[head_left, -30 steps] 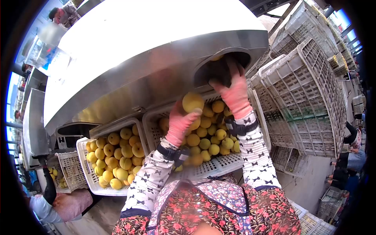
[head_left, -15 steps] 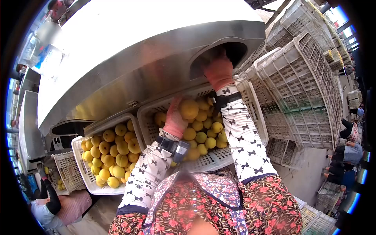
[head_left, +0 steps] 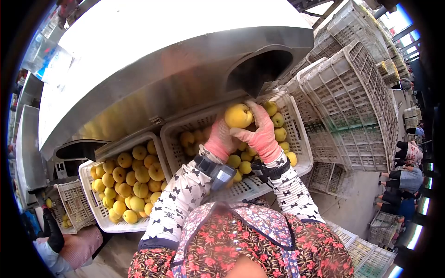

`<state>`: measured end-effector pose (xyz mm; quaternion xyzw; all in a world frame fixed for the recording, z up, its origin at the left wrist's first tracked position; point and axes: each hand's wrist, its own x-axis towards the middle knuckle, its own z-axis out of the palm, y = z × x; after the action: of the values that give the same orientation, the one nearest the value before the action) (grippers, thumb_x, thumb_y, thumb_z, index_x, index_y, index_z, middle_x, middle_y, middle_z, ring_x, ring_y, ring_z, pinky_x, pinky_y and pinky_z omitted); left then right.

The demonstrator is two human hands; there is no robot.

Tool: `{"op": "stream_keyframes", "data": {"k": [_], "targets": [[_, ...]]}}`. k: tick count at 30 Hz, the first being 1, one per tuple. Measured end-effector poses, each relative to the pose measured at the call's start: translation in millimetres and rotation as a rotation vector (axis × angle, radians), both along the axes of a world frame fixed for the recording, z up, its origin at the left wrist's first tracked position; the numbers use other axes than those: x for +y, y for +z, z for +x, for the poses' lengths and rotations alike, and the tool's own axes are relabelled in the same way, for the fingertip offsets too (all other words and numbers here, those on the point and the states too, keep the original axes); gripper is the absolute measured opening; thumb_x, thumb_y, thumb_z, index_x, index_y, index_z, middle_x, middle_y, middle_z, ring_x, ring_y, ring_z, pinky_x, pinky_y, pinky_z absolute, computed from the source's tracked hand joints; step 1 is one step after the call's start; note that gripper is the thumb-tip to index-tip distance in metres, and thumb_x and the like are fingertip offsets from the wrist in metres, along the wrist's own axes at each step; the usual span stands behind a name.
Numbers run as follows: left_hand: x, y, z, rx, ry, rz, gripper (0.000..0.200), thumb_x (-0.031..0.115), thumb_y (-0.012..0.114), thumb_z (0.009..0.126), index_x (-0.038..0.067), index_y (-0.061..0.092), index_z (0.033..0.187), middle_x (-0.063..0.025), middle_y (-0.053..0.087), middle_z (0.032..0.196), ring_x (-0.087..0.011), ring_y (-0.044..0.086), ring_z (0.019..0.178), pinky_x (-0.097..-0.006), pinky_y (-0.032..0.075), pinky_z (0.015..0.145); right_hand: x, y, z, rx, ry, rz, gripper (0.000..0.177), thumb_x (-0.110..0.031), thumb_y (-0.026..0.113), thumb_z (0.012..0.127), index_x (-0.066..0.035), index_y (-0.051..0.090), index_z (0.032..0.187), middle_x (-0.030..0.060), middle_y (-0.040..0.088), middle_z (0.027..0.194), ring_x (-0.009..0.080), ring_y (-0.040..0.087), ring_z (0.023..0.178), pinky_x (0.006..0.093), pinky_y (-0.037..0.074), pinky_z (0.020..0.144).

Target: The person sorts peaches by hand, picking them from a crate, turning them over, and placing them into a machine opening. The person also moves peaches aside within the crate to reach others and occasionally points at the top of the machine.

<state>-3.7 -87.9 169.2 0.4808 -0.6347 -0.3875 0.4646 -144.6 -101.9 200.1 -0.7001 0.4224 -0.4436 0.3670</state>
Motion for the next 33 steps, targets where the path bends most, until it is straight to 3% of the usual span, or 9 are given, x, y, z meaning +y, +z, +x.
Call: {"op": "stream_keyframes", "data": {"k": [4,6,9,13,16,22,28,31,33], "targets": [[2,-11,9,1.161,-0.003,0.993,0.038,0.04,0.064,0.091,0.007,0.061,0.108,-0.0105,0.066,0.093,-0.0211,0.064,0.078,-0.0335,0.053,0.07,-13,35,-5,0.293,-0.251,-0.263,0.083,-0.028,0.093,0.061,0.003,0.053,0.127,0.0147,0.058,0.114,0.028,0.059,0.103,0.0359,0.049,0.091],[19,-26,18,0.957,0.207,0.89,0.037,0.044,0.06,0.092,0.01,0.063,0.106,-0.0075,0.065,0.085,-0.0174,0.06,0.07,-0.0314,0.05,0.064,-39,55,0,0.577,-0.363,-0.202,0.062,-0.029,0.086,0.065,-0.006,0.061,0.117,0.0173,0.058,0.11,0.0344,0.059,0.094,0.0432,0.051,0.083],[60,-113,55,0.69,0.479,0.843,0.031,0.033,0.062,0.091,0.007,0.062,0.108,-0.0065,0.066,0.092,-0.0153,0.063,0.078,-0.0303,0.051,0.068,-122,19,24,0.793,-0.454,-0.186,0.077,-0.057,0.075,0.071,-0.001,0.059,0.122,0.0237,0.059,0.121,0.0401,0.06,0.105,0.0449,0.05,0.091],[120,-156,82,0.24,0.687,0.758,0.04,0.033,0.065,0.088,0.003,0.062,0.114,-0.0079,0.068,0.101,-0.0238,0.065,0.086,-0.0348,0.052,0.077,-138,30,9,0.317,-0.315,-0.492,0.065,-0.038,0.083,0.071,-0.002,0.06,0.121,0.0187,0.059,0.116,0.0335,0.062,0.098,0.0411,0.052,0.085],[127,-162,80,-0.623,0.475,0.816,0.044,0.037,0.064,0.087,0.005,0.062,0.117,-0.0133,0.068,0.11,-0.032,0.066,0.095,-0.0392,0.052,0.081,-70,30,8,0.08,-0.359,-0.491,0.053,-0.013,0.084,0.071,-0.005,0.061,0.118,0.0114,0.062,0.106,0.026,0.061,0.092,0.0378,0.052,0.079],[129,-152,59,-0.739,0.11,1.12,0.072,0.049,0.066,0.077,0.007,0.051,0.133,-0.0198,0.05,0.138,-0.0388,0.054,0.12,-0.0445,0.048,0.096,10,-169,33,0.624,0.41,0.142,0.042,-0.032,0.069,0.081,-0.007,0.064,0.114,0.0163,0.065,0.111,0.0359,0.062,0.1,0.044,0.05,0.083],[158,-170,36,-1.103,0.096,0.971,0.054,0.037,0.064,0.083,0.008,0.058,0.128,-0.0159,0.059,0.128,-0.0327,0.059,0.114,-0.0397,0.049,0.094,21,-190,111,0.713,0.791,0.198,0.053,-0.037,0.067,0.079,-0.008,0.062,0.123,0.0179,0.064,0.114,0.0346,0.062,0.104,0.0446,0.05,0.089],[131,-150,52,-0.752,-0.021,1.223,0.051,0.032,0.066,0.084,0.007,0.057,0.127,-0.0137,0.063,0.121,-0.0314,0.061,0.109,-0.0406,0.051,0.091,14,-202,121,0.86,0.837,0.361,0.059,-0.04,0.071,0.074,-0.008,0.062,0.123,0.0189,0.063,0.119,0.0366,0.06,0.107,0.0446,0.05,0.09],[142,-124,56,0.173,0.376,1.252,0.051,0.031,0.07,0.084,0.006,0.057,0.126,-0.0155,0.064,0.117,-0.0331,0.063,0.105,-0.0433,0.053,0.087,1,-189,94,0.604,0.723,0.559,0.065,-0.039,0.074,0.072,-0.007,0.059,0.127,0.0184,0.06,0.124,0.0348,0.058,0.112,0.0422,0.049,0.093]]}}
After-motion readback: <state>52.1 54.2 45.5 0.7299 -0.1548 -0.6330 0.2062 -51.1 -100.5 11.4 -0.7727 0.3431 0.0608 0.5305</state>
